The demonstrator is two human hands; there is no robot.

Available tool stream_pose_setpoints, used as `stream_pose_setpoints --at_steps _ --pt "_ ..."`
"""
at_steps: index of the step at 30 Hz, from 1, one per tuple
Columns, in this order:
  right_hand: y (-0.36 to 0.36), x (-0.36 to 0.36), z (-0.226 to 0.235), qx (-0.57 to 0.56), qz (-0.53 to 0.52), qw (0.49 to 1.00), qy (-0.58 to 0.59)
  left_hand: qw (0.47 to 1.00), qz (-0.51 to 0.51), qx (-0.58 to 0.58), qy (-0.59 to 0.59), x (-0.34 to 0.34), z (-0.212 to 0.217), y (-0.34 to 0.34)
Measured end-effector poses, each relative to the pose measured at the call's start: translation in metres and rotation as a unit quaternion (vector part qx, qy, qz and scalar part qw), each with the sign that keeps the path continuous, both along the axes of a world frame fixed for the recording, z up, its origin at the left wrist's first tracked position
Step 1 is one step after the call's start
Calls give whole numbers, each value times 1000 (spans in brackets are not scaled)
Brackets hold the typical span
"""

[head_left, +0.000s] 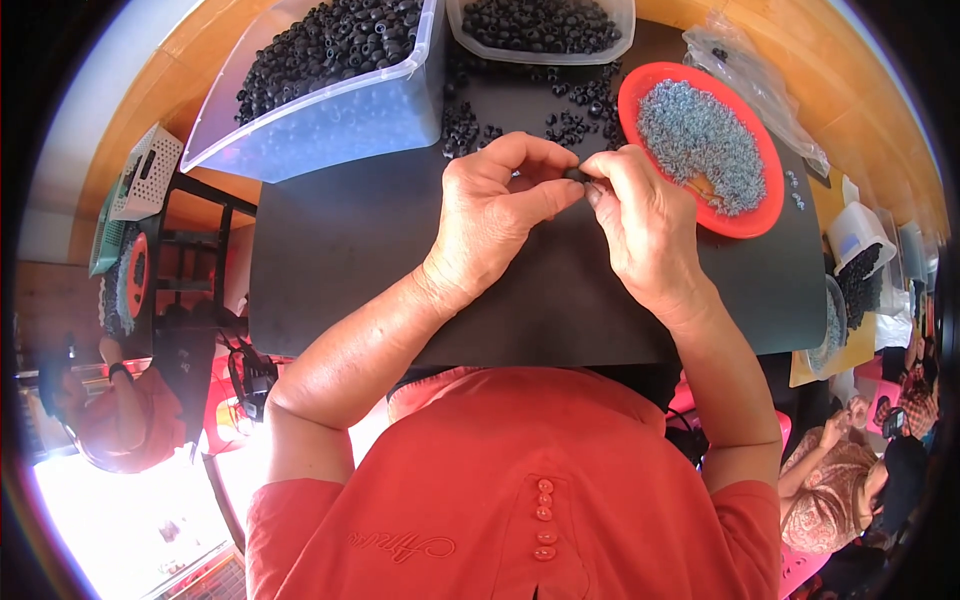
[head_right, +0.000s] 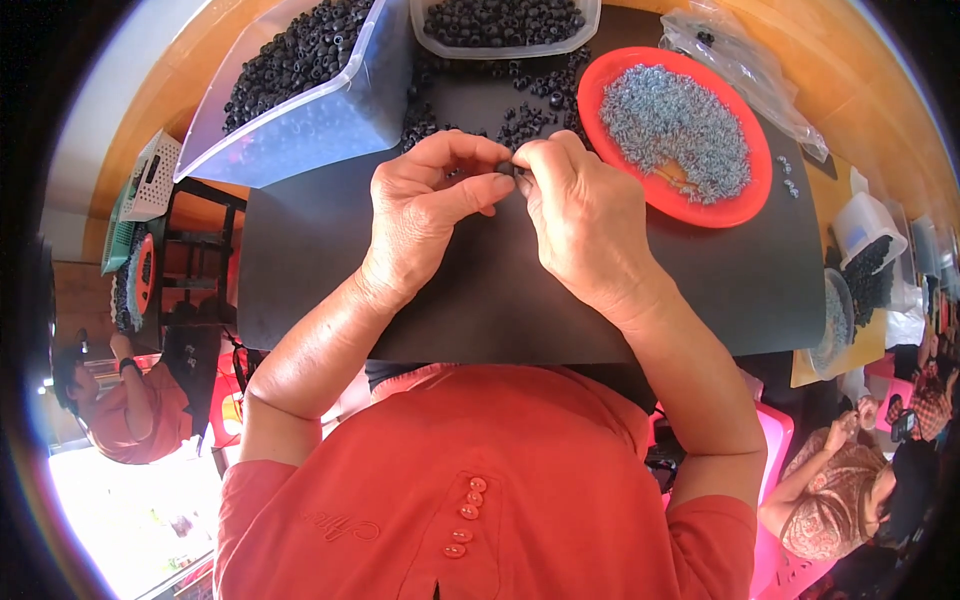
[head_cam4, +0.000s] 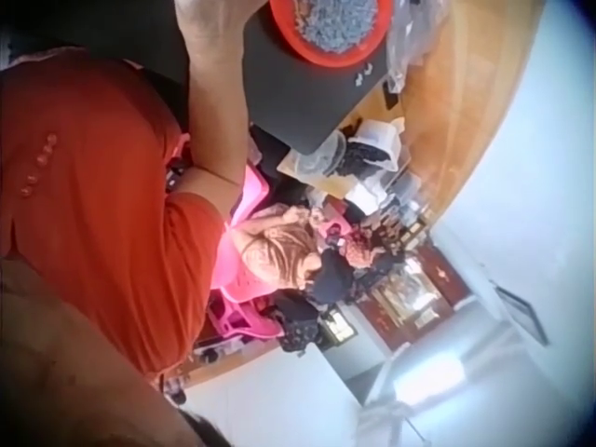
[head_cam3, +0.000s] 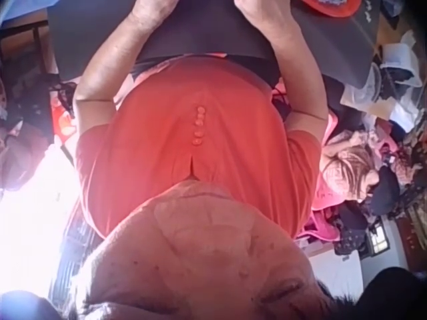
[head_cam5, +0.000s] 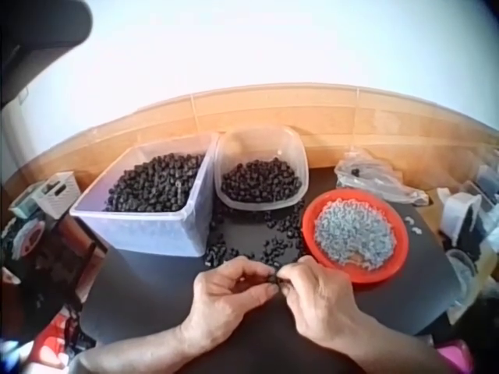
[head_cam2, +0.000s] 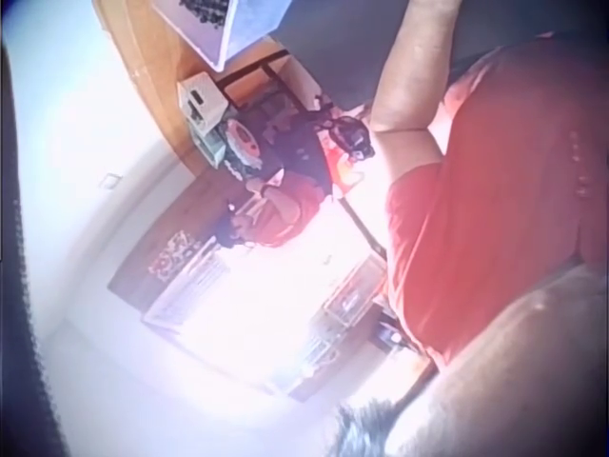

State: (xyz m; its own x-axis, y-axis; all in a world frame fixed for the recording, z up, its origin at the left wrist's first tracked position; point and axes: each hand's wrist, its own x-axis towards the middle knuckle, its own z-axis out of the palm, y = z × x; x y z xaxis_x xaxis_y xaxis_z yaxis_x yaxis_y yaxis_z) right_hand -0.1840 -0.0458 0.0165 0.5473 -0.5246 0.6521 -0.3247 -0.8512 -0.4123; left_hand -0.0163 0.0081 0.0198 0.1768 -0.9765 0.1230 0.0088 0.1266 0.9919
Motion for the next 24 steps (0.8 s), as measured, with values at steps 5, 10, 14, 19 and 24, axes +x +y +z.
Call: stream_pose_setpoints --at_steps 5,10,14,19,24 --pt "3 -1 0 6 0 1000 15 1000 -17 4 -21 4 0 2" --pt "3 0 -2 30 -4 999 31 998 -26 50 -36 6 2 2" --pt "3 1 -6 45 1 999 18 998 -18 48 -20 5 1 3" --pt "0 -2 -6 108 35 993 16 998 -8 52 -15 0 0 5" --pt "-2 -5 -8 116 45 992 14 999 3 14 -30 -4 -8 5"
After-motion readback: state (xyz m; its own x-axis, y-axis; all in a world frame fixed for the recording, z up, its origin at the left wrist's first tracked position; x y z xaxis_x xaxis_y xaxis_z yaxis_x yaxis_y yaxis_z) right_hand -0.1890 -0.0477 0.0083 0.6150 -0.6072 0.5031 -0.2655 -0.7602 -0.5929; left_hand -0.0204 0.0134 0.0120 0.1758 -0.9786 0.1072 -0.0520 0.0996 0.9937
